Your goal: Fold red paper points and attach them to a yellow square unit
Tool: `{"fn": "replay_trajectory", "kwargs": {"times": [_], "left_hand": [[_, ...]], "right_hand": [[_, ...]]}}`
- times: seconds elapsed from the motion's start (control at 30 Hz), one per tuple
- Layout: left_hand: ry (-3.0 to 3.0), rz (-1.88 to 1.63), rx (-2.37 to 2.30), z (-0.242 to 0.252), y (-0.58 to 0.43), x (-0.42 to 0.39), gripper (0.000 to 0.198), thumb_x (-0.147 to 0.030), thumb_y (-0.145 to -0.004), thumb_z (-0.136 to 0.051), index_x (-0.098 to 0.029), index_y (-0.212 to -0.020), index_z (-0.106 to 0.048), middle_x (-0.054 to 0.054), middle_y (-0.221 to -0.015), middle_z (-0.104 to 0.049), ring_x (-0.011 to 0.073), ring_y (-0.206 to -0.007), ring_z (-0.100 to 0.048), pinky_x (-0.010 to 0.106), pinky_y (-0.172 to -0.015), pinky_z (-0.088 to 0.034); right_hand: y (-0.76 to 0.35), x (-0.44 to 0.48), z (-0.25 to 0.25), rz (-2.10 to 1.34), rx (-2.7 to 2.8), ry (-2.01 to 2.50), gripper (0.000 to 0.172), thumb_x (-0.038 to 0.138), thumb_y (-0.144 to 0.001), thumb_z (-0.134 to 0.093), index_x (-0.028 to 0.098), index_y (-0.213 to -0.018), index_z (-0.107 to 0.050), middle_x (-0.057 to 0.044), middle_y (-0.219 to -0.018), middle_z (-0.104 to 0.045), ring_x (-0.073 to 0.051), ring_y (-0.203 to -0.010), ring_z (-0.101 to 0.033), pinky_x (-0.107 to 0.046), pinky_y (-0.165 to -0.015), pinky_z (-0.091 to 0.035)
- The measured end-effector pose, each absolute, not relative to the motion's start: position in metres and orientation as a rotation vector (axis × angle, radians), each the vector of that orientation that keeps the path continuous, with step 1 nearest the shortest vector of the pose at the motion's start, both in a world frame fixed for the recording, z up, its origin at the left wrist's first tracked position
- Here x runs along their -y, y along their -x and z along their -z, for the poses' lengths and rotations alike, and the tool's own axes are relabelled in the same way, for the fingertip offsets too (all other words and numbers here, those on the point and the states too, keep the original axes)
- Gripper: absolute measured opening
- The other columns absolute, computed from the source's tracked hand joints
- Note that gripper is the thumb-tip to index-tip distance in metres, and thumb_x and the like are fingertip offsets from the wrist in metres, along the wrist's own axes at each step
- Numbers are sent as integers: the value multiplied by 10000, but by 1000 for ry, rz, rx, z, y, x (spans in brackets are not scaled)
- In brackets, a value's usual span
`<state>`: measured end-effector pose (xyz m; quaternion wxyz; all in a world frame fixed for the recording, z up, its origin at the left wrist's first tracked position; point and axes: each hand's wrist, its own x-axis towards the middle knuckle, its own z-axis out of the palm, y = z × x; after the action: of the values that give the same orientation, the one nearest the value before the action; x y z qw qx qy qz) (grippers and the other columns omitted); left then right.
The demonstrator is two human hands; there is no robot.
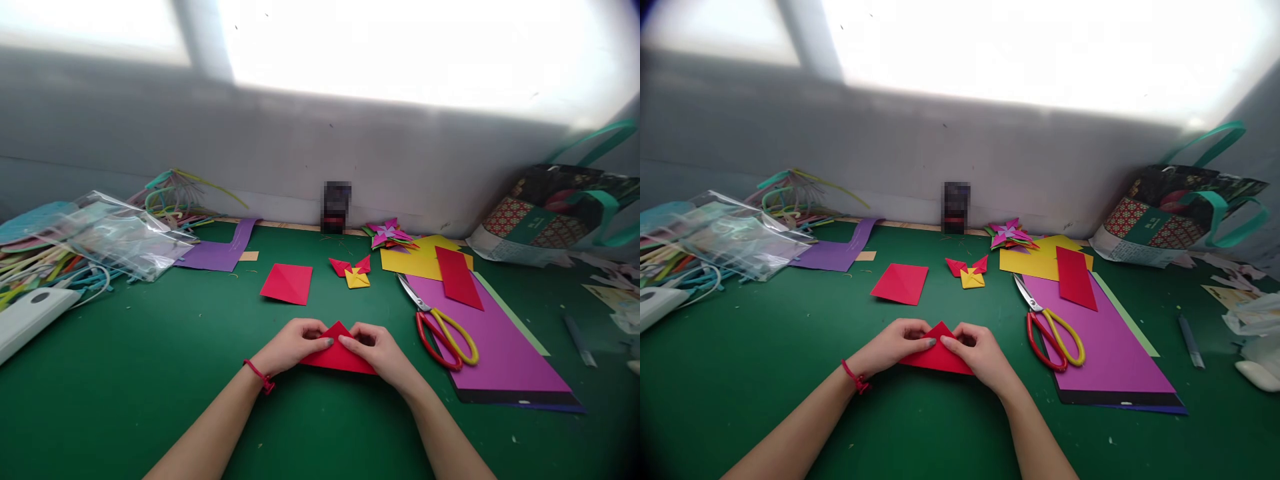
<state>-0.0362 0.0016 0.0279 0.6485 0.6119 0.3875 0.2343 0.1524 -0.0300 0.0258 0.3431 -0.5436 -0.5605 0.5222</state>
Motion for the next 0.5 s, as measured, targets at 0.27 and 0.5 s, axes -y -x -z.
{"fn": "replay_trajectory", "kwargs": {"times": [0.27, 0.5], "left_hand": [[-1324, -696, -999, -20, 47, -13, 296, -407, -719, -546, -136, -827, -598, 20, -722, -602, 122, -610, -529, 199, -531, -377], [-1514, -866, -1224, -22, 45, -5, 309, -346, -770, -497, -175, -1023, -545, 80, -1045, -568, 190, -915, -546, 295, -778, -434]], "right_hand": [[-155, 32, -30, -822, 1781, 1302, 240, 329, -735, -578, 274, -963, -626, -36, -951, -556, -172, -798, -540, -265, -637, -460], [-158, 30, -13, -561, 1970, 1325, 161, 290, -791, -532, 300, -886, -661, -34, -931, -567, -186, -861, -539, -291, -695, -455]]}}
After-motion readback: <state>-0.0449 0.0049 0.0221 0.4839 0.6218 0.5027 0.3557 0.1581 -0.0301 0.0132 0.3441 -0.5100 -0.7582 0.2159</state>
